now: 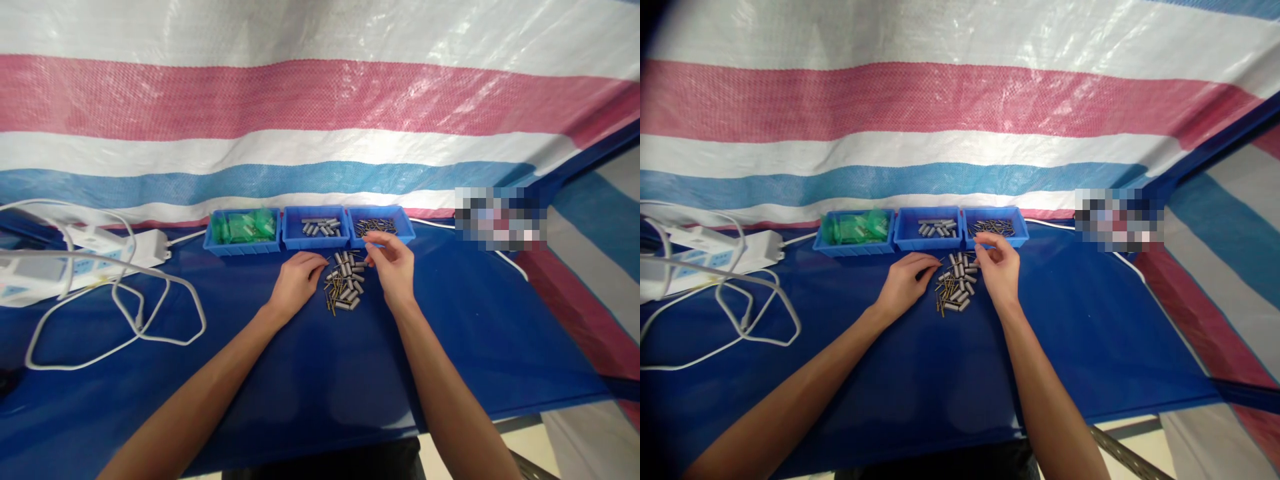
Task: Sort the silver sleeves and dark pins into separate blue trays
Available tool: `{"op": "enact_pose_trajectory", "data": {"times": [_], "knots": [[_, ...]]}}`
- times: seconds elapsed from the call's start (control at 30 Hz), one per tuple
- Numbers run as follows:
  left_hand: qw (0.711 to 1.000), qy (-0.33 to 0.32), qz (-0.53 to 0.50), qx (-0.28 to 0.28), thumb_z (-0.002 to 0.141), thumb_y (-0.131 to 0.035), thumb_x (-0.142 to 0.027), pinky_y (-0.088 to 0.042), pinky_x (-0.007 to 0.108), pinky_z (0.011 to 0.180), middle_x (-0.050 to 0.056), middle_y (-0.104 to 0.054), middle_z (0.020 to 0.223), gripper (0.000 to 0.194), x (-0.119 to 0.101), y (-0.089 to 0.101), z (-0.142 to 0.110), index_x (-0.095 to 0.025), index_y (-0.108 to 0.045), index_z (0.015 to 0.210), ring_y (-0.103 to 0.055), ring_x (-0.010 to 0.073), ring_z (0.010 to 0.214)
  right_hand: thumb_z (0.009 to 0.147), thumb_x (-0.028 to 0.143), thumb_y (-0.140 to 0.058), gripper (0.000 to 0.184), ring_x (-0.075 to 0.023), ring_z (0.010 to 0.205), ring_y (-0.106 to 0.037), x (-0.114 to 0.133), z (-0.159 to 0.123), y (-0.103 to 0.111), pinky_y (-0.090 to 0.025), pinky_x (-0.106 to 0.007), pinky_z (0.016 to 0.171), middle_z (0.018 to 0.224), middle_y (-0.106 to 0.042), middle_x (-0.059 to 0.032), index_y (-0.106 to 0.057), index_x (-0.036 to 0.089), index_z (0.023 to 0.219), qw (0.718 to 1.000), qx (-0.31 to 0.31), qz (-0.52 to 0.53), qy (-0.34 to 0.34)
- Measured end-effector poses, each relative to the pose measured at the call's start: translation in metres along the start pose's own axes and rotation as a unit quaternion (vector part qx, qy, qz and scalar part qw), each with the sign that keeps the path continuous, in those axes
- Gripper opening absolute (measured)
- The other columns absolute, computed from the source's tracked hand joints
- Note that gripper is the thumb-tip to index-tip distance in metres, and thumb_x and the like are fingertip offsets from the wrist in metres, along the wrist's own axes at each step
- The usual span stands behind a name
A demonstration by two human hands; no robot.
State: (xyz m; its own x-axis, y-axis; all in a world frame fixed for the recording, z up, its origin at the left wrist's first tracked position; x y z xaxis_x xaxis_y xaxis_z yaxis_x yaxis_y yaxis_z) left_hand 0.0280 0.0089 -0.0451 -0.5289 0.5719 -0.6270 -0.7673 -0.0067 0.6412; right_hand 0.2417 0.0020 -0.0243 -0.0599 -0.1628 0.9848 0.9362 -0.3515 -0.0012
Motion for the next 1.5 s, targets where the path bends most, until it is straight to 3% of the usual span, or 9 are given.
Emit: {"op": "enact_pose_trajectory", "data": {"times": [0.27,0.4,0.53,0.73,0.9,1.1,1.27,1.37,1.5], "knots": [[0.991,0.062,-0.101,-0.053,0.091,-0.071,-0.021,-0.062,0.031,0.078,0.006,-0.077,0.098,0.010,0.006,0.008,0.003,-0.020,-0.078,0.099,-0.072,0.0170,0.080,0.084,0.036,-0.077,0.022,-0.0129,0.063,-0.063,-0.003,-0.001,-0.004,-0.055,-0.030,0.060,0.107,-0.078,-0.0055,-0.074,0.022,0.101,1.000,0.023,-0.014,0.009],[0.975,0.102,-0.185,-0.073,0.092,-0.074,-0.029,-0.064,0.034,0.087,0.007,-0.079,0.102,0.017,0.014,0.007,0.001,-0.019,-0.079,0.105,-0.076,0.0191,0.087,0.082,0.037,-0.079,0.023,-0.0160,0.066,-0.066,-0.003,-0.003,-0.007,-0.057,-0.032,0.061,0.095,-0.078,-0.0045,-0.075,0.023,0.100,0.999,0.041,0.001,-0.008],[0.953,0.128,-0.268,-0.057,0.093,-0.073,-0.038,-0.063,0.039,0.096,0.009,-0.081,0.106,0.026,0.017,0.002,0.000,-0.018,-0.080,0.108,-0.077,0.0232,0.099,0.083,0.038,-0.077,0.023,-0.0166,0.064,-0.066,0.000,-0.006,-0.014,-0.057,-0.032,0.061,0.084,-0.078,-0.0023,-0.075,0.024,0.101,0.995,0.093,-0.012,-0.014],[0.927,0.163,-0.333,-0.063,0.089,-0.079,-0.044,-0.062,0.040,0.100,0.011,-0.080,0.110,0.035,0.014,0.005,0.004,-0.015,-0.077,0.109,-0.078,0.0241,0.102,0.084,0.041,-0.076,0.028,-0.0109,0.049,-0.057,-0.001,-0.015,-0.023,-0.045,-0.024,0.044,0.083,-0.078,-0.0029,-0.076,0.022,0.106,0.982,0.182,-0.030,-0.045],[0.916,0.171,-0.358,-0.053,0.083,-0.085,-0.041,-0.063,0.039,0.098,0.009,-0.081,0.101,0.040,0.014,0.006,0.005,-0.016,-0.075,0.113,-0.079,0.0225,0.095,0.082,0.041,-0.082,0.034,-0.0082,0.045,-0.052,-0.002,-0.019,-0.028,-0.040,-0.023,0.040,0.086,-0.079,-0.0036,-0.078,0.022,0.110,0.973,0.219,-0.025,-0.062],[0.916,0.160,-0.365,-0.050,0.082,-0.085,-0.037,-0.063,0.039,0.099,0.010,-0.080,0.102,0.038,0.010,0.006,0.004,-0.015,-0.074,0.111,-0.079,0.0224,0.096,0.079,0.042,-0.085,0.026,-0.0099,0.047,-0.054,-0.004,-0.018,-0.030,-0.041,-0.024,0.043,0.078,-0.077,-0.0030,-0.083,0.021,0.094,0.975,0.216,-0.004,-0.057],[0.923,0.152,-0.349,-0.053,0.083,-0.084,-0.036,-0.064,0.038,0.094,0.010,-0.080,0.103,0.031,0.009,0.005,0.003,-0.015,-0.075,0.104,-0.079,0.0221,0.093,0.077,0.043,-0.087,0.027,-0.0099,0.046,-0.052,-0.007,-0.018,-0.030,-0.038,-0.024,0.042,0.069,-0.074,-0.0011,-0.083,0.021,0.093,0.975,0.208,0.012,-0.081],[0.951,0.132,-0.273,-0.065,0.089,-0.078,-0.033,-0.064,0.035,0.088,0.008,-0.081,0.100,0.022,0.008,0.007,0.003,-0.016,-0.077,0.103,-0.077,0.0203,0.088,0.077,0.040,-0.086,0.024,-0.0099,0.046,-0.052,-0.002,-0.015,-0.026,-0.039,-0.024,0.042,0.069,-0.073,-0.0007,-0.083,0.021,0.091,0.981,0.182,0.008,-0.062],[0.990,0.088,-0.106,-0.032,0.092,-0.072,-0.020,-0.060,0.033,0.085,0.004,-0.081,0.100,0.015,0.004,0.007,0.004,-0.021,-0.080,0.104,-0.074,0.0185,0.086,0.079,0.037,-0.084,0.019,-0.0117,0.054,-0.059,0.005,-0.008,-0.012,-0.049,-0.026,0.049,0.081,-0.078,-0.0027,-0.082,0.022,0.091,0.997,0.071,-0.002,0.006]]}}
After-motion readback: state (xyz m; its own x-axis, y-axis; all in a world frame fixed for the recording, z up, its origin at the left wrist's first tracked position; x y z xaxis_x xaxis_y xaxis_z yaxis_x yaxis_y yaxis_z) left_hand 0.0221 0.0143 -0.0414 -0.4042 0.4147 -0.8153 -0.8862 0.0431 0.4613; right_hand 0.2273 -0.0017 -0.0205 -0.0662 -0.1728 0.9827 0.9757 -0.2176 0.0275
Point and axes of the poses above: each hand's wrist, its own z-axis towards the middle knuckle, its own y-axis out of the back of the hand, x = y × z, the point moved 4 cm from there along z, towards the middle knuckle
